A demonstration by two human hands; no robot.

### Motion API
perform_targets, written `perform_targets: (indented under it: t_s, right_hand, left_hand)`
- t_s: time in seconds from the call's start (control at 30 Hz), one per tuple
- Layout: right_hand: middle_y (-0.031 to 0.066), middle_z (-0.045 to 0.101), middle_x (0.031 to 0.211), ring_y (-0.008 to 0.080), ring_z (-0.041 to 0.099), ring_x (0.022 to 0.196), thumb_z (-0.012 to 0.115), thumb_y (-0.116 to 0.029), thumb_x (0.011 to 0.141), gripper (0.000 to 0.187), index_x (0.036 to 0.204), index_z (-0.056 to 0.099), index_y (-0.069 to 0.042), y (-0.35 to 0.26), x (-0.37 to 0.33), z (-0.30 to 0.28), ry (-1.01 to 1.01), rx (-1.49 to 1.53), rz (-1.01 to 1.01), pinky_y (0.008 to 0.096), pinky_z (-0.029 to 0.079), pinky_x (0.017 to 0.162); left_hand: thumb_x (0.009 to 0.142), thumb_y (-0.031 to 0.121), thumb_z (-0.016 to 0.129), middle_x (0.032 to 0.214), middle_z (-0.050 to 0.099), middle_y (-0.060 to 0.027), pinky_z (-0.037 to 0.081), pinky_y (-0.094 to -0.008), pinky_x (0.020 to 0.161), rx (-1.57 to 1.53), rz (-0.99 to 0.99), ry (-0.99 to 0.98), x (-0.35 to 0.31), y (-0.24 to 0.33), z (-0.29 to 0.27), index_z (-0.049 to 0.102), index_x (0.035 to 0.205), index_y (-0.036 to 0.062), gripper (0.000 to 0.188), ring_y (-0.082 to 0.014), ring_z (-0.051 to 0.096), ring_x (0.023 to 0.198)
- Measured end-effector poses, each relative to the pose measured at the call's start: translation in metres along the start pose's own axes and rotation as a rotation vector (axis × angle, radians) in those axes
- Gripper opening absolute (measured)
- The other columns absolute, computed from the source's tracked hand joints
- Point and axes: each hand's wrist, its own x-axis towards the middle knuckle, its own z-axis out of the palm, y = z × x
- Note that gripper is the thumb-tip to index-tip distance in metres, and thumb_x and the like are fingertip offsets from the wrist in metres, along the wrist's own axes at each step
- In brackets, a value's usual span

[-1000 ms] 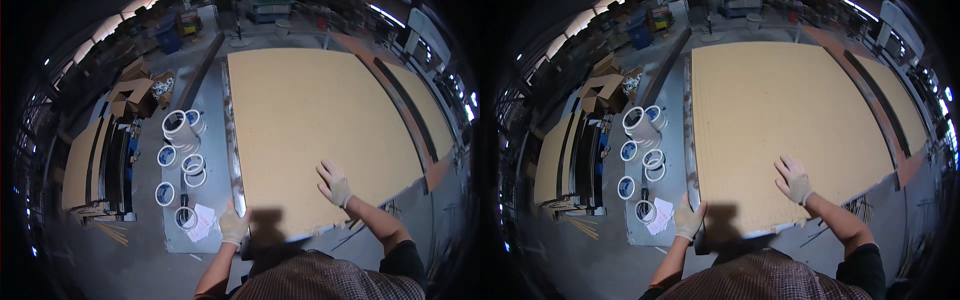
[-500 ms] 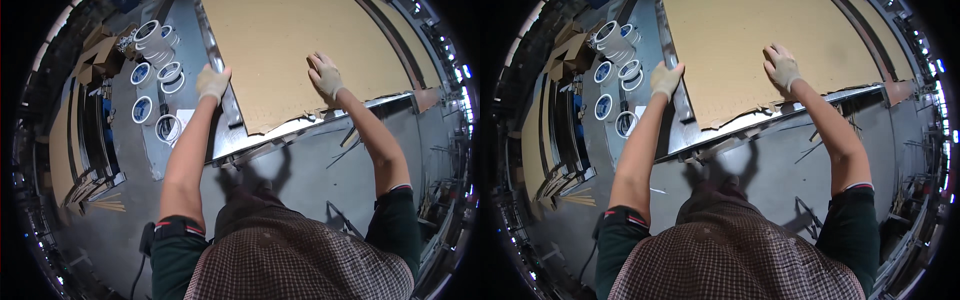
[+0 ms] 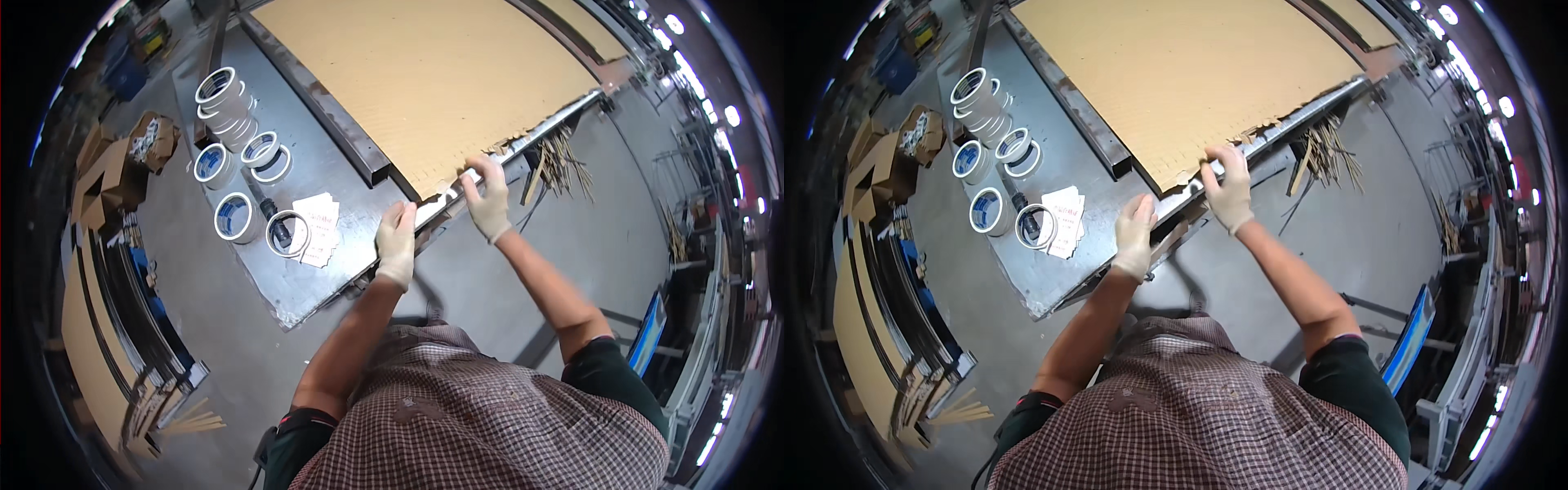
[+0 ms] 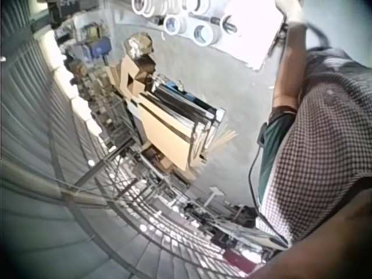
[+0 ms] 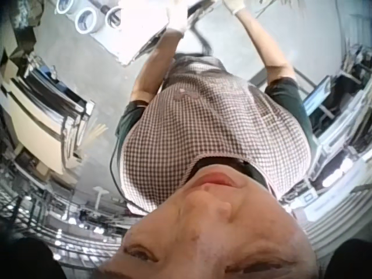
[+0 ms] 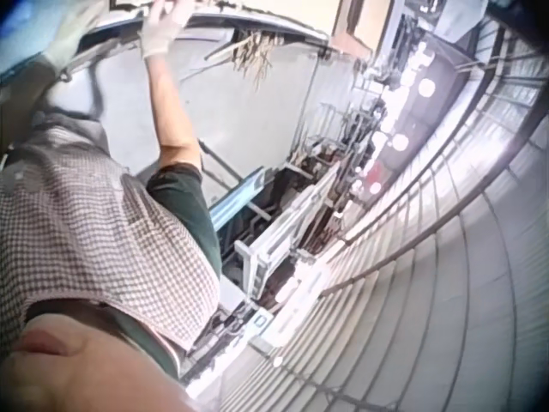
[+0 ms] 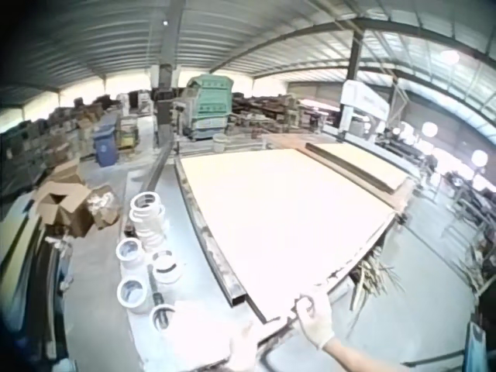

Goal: Apply product labels to long building panels and secure them with adhesive tape.

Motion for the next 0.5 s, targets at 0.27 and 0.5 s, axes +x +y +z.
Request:
perform_targets:
  t_s: [0.27,0.5]
  right_hand:
    - [0.0136,0.064,0.101,0.0316,0.059,0.104,0.062,-0.022,0.087,0.023,0.103,0.067,-0.008,0.033,0.058,0.012,-0.442,-0.15,-0.002,0.0421,0.047,0.091]
    - [0.0119,0.064,0.095,0.0316,0.06,0.098,0.064,-0.026,0.087,0.024,0.103,0.067,-0.009,0.058,0.062,0.016,-0.466,-0.067,-0.046,0.0424,0.048,0.087]
  left_hand:
    - [0.082,0.05,0.076,0.079,0.057,-0.0038,0.045,-0.0297,0.056,0.415,-0.27,0.103,0.068,0.006,0.029,0.063,0.087,0.0036,0.048,-0.0161,0.05,0.062]
    - [0.086,0.049,0.071,0.097,0.063,-0.0091,0.054,-0.0372,0.069,0.606,-0.396,0.011,0.088,0.007,0.031,0.061,0.114,0.0059,0.053,-0.0214,0.06,0.079]
